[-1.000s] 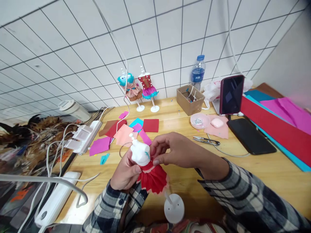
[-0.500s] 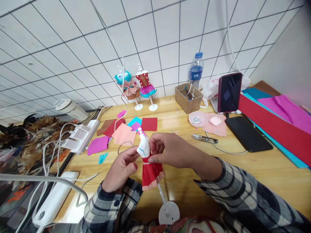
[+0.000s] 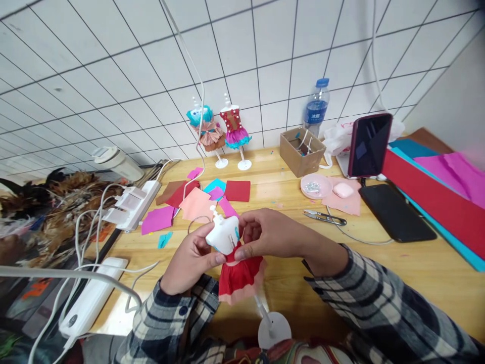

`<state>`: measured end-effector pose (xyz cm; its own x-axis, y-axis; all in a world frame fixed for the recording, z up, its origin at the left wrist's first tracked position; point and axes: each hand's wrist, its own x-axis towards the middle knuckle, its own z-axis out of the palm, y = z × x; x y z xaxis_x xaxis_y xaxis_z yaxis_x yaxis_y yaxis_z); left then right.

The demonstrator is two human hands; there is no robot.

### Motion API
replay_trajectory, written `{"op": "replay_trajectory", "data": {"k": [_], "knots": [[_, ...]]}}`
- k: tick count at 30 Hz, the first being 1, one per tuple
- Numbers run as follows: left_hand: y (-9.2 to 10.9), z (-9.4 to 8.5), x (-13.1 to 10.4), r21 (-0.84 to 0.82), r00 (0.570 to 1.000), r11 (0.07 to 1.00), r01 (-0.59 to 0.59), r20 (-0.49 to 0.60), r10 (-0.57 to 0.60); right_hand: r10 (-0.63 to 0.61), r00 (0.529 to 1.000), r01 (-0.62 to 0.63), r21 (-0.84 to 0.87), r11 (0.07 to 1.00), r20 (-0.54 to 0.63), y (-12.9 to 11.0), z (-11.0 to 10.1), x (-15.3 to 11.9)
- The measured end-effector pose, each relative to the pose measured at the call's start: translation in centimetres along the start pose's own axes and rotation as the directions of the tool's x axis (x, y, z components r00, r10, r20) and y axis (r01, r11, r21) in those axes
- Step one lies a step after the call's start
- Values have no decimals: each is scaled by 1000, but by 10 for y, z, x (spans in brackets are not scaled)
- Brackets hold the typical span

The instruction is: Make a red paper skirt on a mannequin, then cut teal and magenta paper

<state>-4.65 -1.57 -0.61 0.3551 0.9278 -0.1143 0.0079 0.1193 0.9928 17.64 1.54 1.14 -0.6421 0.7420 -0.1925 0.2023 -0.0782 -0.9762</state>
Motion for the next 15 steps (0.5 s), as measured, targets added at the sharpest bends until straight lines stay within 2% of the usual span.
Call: {"op": "replay_trajectory", "data": {"k": [5,10,15], "knots": [[8,8,4,40,999,998,48,5,-48,14,999,-19,-96,995,-46,-1,-1,1],[9,15,8,-63,990,989,134,-36,-137,8,998,-10,-28,1000,-58,9,-5,6],[-4,2,23,-162,990,977,136,-27,-142,-23,969,20,-17,1000,-244,13,-11,5]]}}
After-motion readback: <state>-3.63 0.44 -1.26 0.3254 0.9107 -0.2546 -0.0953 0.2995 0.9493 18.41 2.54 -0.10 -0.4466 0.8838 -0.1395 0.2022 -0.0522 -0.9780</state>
